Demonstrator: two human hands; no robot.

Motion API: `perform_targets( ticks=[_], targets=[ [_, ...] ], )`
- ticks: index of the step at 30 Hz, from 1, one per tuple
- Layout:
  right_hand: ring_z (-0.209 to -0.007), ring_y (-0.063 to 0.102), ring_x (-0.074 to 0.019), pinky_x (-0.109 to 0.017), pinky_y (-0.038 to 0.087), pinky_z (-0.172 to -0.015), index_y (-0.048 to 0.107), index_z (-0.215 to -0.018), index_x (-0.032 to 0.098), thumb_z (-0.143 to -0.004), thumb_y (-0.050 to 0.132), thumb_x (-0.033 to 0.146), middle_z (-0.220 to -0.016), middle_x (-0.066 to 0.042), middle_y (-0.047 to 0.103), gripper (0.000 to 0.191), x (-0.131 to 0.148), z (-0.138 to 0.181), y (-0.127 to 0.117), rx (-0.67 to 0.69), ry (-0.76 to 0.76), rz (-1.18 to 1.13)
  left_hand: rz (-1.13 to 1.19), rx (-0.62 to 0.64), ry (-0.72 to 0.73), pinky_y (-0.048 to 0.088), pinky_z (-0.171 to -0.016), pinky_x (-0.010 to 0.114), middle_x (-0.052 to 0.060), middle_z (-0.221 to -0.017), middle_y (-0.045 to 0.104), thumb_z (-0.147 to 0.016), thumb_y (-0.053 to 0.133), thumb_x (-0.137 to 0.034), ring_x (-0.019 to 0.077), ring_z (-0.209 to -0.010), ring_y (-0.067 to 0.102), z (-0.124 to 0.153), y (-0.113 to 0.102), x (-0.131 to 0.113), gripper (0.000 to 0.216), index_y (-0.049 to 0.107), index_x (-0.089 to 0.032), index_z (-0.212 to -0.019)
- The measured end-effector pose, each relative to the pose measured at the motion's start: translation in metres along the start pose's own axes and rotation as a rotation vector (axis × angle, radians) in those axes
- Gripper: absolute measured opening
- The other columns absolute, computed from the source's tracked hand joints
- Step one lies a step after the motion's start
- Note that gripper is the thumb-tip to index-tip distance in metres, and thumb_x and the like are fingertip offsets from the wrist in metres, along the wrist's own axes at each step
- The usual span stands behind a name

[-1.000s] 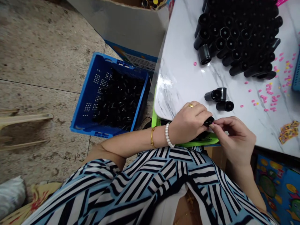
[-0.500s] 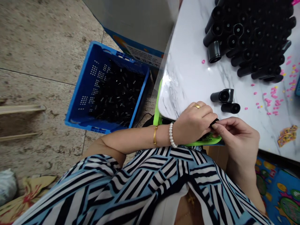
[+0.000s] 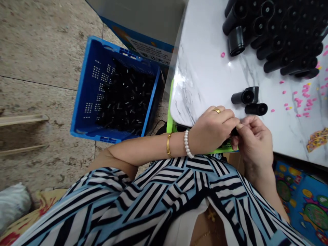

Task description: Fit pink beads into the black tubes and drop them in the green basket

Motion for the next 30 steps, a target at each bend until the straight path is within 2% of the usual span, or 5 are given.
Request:
perform_targets(
  ticks=[8, 12, 19, 24, 30],
  targets=[
    [-0.047, 0.063, -0.0132, -0.026, 0.057, -0.043, 0.053, -0.084, 0.026, -0.08, 0.089, 0.053, -0.065, 0.007, 0.064, 0.044, -0.003, -0.004, 0.001, 0.161, 0.067, -0.04, -0.016, -0.043, 0.024, 0.048, -0.091, 0.04, 0.01, -0.104, 0.071, -0.108, 0.054, -0.026, 0.0253, -0.096, 0.06, 0.0, -0.002, -0.002, 0.025, 0.074, -0.012, -0.111],
    [-0.054, 0.068, -0.013, -0.026, 0.062, -0.049, 0.057, -0.086, 0.025, -0.079, 0.091, 0.047, -0.072, 0.006, 0.067, 0.041, -0.003, -0.003, -0.003, 0.178, 0.102, -0.095, -0.011, -0.036, 0.031, 0.048, -0.092, 0.04, 0.01, -0.104, 0.071, -0.108, 0.054, -0.027, 0.0249, -0.097, 0.06, 0.0, 0.001, -0.001, 0.025, 0.073, -0.013, -0.11],
    [-0.04, 0.059, -0.012, -0.02, 0.049, -0.041, 0.061, -0.089, 0.026, -0.08, 0.089, 0.03, -0.054, 0.009, 0.062, 0.03, -0.001, -0.003, 0.006, 0.136, 0.173, -0.082, -0.028, 0.005, 0.028, 0.048, -0.089, 0.04, 0.011, -0.106, 0.072, -0.11, 0.05, -0.03, 0.0253, -0.097, 0.061, -0.001, 0.001, -0.003, 0.029, 0.074, -0.012, -0.112],
    [-0.04, 0.055, -0.0108, -0.023, 0.051, -0.043, 0.059, -0.087, 0.027, -0.082, 0.087, 0.025, -0.055, 0.01, 0.058, 0.029, 0.0, -0.007, 0.005, 0.03, 0.112, -0.046, -0.025, 0.023, 0.013, 0.047, -0.09, 0.042, 0.01, -0.106, 0.071, -0.111, 0.05, -0.032, 0.0258, -0.099, 0.061, -0.002, 0.005, -0.002, 0.03, 0.073, -0.013, -0.111],
    [-0.045, 0.06, -0.0145, -0.027, 0.052, -0.048, 0.06, -0.097, 0.027, -0.086, 0.086, 0.045, -0.058, 0.008, 0.063, 0.033, -0.009, 0.008, -0.001, 0.211, 0.076, -0.019, 0.044, 0.021, 0.123, 0.048, -0.09, 0.039, 0.009, -0.104, 0.071, -0.106, 0.06, -0.032, 0.0234, -0.097, 0.061, 0.005, 0.001, -0.006, 0.024, 0.07, -0.013, -0.117]
  ],
)
Point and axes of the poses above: each hand's wrist, its own z-axis away from the middle knuckle, its own y-axis out of the palm, x = y × z, the point moved 10 cm from there along -z, towards the middle knuckle
